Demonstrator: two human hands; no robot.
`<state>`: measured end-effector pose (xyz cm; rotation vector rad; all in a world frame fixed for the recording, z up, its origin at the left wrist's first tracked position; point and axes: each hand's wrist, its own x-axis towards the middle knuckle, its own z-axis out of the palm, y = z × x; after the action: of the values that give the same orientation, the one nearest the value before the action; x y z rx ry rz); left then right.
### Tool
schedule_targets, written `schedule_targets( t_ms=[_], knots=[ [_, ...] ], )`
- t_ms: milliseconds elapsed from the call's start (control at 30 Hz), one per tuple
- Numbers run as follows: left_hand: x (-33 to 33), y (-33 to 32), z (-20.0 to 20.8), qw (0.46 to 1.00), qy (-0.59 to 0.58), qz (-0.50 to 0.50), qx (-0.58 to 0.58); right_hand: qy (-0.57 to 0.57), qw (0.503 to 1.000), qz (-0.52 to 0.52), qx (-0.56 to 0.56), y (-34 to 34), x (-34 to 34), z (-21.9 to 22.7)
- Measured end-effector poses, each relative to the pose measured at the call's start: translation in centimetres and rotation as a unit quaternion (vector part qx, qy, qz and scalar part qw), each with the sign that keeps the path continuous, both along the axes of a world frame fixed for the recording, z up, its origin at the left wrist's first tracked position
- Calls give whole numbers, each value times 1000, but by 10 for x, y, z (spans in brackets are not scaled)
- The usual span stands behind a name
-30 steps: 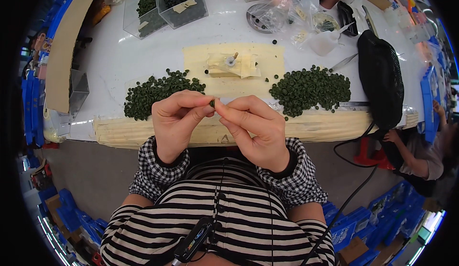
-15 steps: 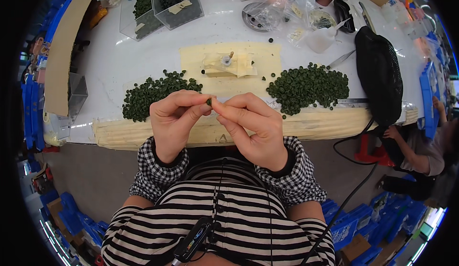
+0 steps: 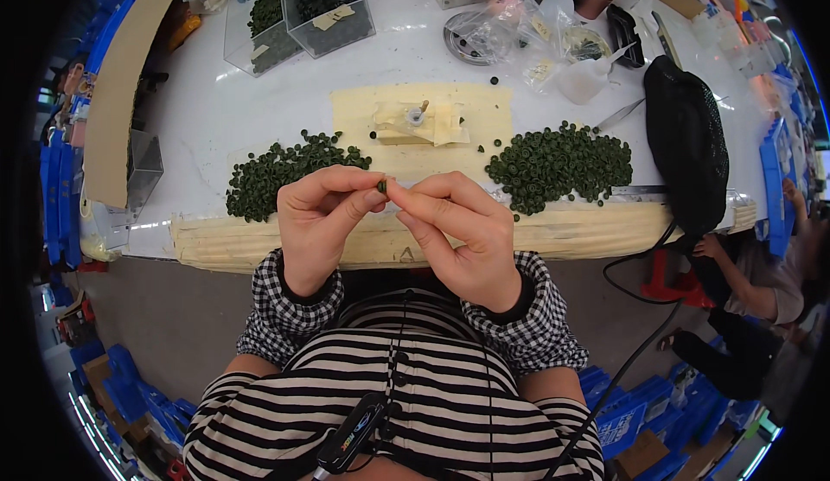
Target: The person is manually assembling small green plastic components and black fasteners onto a white base at a factory workbench.
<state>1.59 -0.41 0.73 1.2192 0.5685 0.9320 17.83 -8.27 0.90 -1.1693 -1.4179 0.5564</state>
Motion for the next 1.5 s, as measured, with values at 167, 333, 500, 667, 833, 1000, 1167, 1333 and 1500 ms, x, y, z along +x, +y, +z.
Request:
schedule_targets(
  t_ms=[167,333,500,667,833,1000,1167,1333,1500],
  knots=[
    [0,0,0,1000,-1,1,-1,-9,1000,0,6,1,0,0],
    [-1,-1,0,1000,-3,-4,-3,-41,999,1,29,2,1,1],
    [-3,-1,-1,1000,-5,-15,11,-40,999,13,33,0,2,1],
    [-2,-1,-2,1000,4,-15,19,-33,999,5,27,-2,3,-3],
    [0,-1,2,1000,-1,-13,-1,-22,1000,-4,21,-1,1,0],
    [-1,0,2,1000,-1,-13,-5,-34,999,-5,22,0,2,3],
    [-1,0,2,1000,-11,-14,-13,-38,999,-7,23,1,2,4],
    [-1,0,2,1000,-13,-13,-7,-43,999,-6,25,2,3,4],
    [-1,0,1,1000,-22,-14,-15,-52,998,-11,26,2,3,4]
  ],
)
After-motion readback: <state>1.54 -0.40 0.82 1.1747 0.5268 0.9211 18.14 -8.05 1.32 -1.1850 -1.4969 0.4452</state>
